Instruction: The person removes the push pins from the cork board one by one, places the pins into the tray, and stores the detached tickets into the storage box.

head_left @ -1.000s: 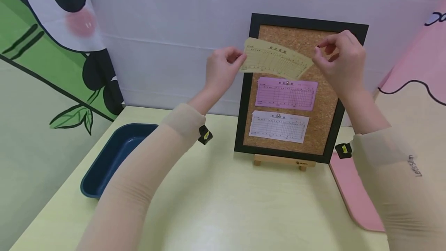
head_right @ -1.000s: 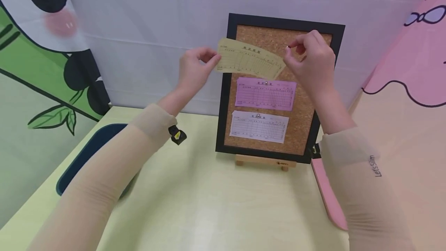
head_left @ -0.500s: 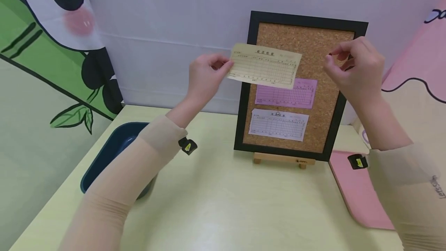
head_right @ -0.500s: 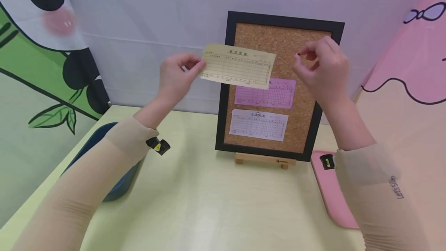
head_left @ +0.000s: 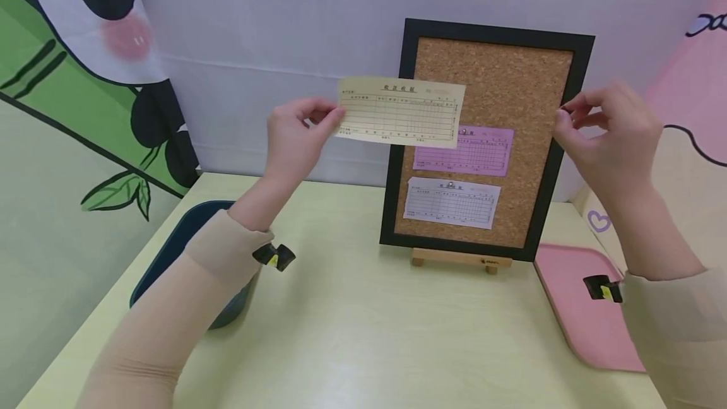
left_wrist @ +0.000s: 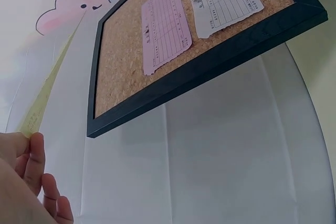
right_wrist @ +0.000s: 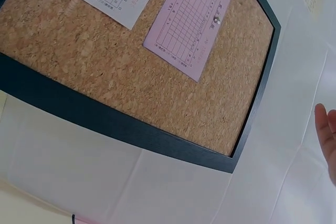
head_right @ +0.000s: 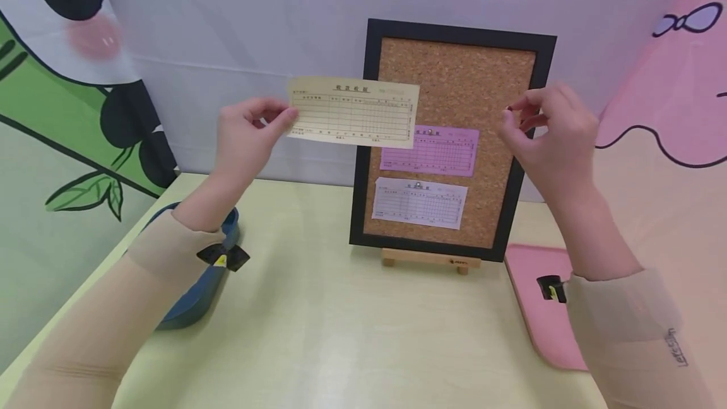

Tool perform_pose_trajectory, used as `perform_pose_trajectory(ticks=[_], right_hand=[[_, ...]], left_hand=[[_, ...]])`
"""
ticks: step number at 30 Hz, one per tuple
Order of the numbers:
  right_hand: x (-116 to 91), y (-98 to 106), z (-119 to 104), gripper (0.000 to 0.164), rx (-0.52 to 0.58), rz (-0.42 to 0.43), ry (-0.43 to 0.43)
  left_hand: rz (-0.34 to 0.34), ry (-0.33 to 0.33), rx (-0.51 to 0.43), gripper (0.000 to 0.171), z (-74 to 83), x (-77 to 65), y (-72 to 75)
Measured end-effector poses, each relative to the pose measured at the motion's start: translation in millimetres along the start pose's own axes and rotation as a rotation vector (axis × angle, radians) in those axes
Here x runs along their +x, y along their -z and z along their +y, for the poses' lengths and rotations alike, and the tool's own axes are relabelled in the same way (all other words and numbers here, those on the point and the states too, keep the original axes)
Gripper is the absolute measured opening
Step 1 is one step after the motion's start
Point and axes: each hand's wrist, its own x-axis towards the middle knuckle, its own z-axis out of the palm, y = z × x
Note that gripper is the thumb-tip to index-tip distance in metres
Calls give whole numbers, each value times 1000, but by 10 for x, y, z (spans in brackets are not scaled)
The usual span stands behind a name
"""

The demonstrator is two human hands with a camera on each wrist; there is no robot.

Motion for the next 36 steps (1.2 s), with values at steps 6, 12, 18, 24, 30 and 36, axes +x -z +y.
perform_pose_trajectory(ticks=[6,12,18,24,30,36], right_hand=[[-129,178,45,24,-79,28,-16],[-270,323,81,33,-110,43,-41],[-401,421,110,36,-122,47,-46],[-550,529,159,34,-126,6,-78],[-691,591,245,31,-101,3,-119],[-823,645,334,30,-110,-34,-136]], left_hand=[[29,35,1,28,-94,-135,214],[42,89,10,32,-155,-276,390],[45,143,42,34,-232,-370,528],[66,161,100,38,-332,-419,680],[81,184,163,41,-437,-464,861],[93,177,198,37,-560,-487,1030]])
